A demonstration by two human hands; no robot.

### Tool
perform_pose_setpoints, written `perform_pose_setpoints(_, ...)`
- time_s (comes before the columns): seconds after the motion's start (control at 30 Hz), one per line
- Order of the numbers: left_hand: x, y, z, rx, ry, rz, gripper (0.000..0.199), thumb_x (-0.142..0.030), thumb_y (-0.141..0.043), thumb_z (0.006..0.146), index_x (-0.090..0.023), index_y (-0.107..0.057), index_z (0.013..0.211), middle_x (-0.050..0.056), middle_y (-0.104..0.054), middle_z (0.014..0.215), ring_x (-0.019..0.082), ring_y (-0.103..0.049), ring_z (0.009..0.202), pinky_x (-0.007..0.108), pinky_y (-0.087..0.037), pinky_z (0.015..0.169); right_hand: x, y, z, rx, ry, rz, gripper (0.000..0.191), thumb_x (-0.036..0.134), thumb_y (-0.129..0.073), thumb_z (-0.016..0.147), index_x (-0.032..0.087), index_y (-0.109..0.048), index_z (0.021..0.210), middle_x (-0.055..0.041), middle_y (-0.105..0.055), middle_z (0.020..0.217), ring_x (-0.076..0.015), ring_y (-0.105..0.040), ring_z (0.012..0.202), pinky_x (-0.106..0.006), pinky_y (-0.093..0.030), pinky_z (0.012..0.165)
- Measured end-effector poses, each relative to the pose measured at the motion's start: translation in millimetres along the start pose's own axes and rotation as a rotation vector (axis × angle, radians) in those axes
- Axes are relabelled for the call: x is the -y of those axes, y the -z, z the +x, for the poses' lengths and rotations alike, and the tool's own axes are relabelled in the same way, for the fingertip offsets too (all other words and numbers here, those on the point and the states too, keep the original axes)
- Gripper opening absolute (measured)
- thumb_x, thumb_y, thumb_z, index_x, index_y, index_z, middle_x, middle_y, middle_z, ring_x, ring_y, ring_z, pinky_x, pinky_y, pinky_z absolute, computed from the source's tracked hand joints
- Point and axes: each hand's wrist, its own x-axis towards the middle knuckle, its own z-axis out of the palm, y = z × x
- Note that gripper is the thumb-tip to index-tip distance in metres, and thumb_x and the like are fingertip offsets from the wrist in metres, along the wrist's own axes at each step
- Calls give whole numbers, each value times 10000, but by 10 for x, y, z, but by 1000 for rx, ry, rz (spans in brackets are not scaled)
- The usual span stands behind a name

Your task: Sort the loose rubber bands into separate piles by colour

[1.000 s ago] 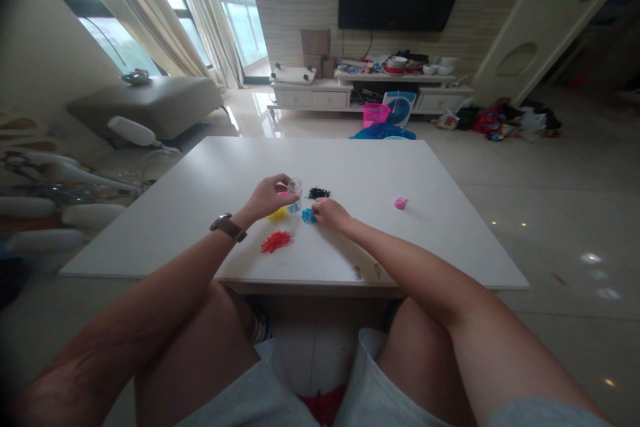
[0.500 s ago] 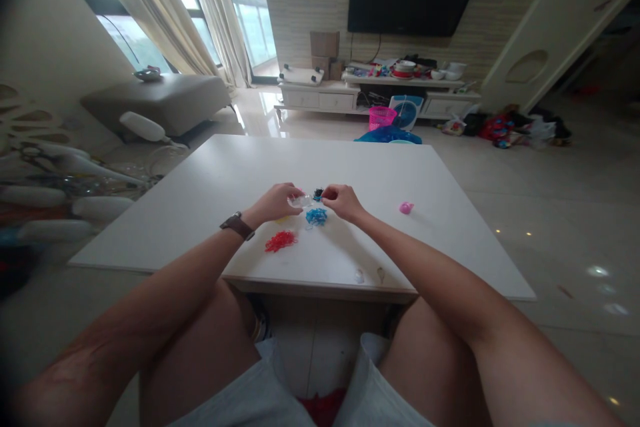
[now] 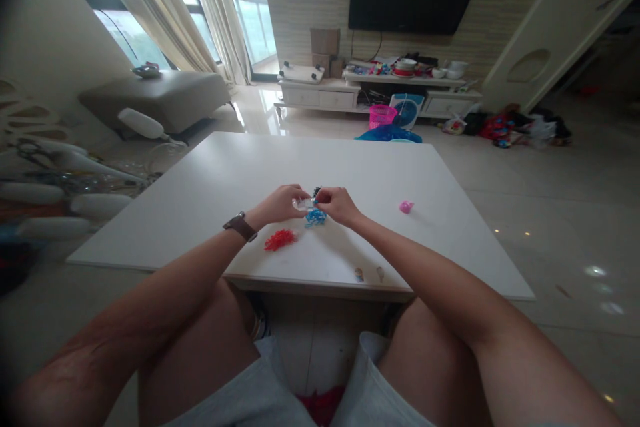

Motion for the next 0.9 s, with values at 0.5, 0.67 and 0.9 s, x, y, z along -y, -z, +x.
perform_pose_setpoints(0.5, 28, -16, 31, -69, 108, -207, 317, -305, -803, 686, -148, -778, 960, 51, -747, 866, 184, -682, 775, 271, -525, 715, 221, 61, -21, -159, 149, -85, 67, 175, -662, 797, 177, -726, 815, -26, -685, 784, -150, -633, 705, -282, -523, 683)
perform_pose_setpoints(0.67, 28, -43, 50, -111, 117, -511, 353, -328, -824, 705, -129, -714, 975, 77, -751, 924, 213, -718, 868, 296, -562, 759, 272, 95, -31, -93, 104, 67, 264, 340, -760, 776, 191, -699, 984, -59, -726, 986, -186, -689, 834, -315, -592, 731)
perform_pose_setpoints(0.9, 205, -124, 118, -67, 92, -704, 470, -175, -824, 653, -145, -621, 1076, 108, -714, 1096, 204, -716, 973, 370, -578, 895, 250, 286, -61, -107, 76, 61, 283, 392, -782, 763, 205, -663, 939, -45, -750, 952, -212, -720, 897, -376, -616, 826)
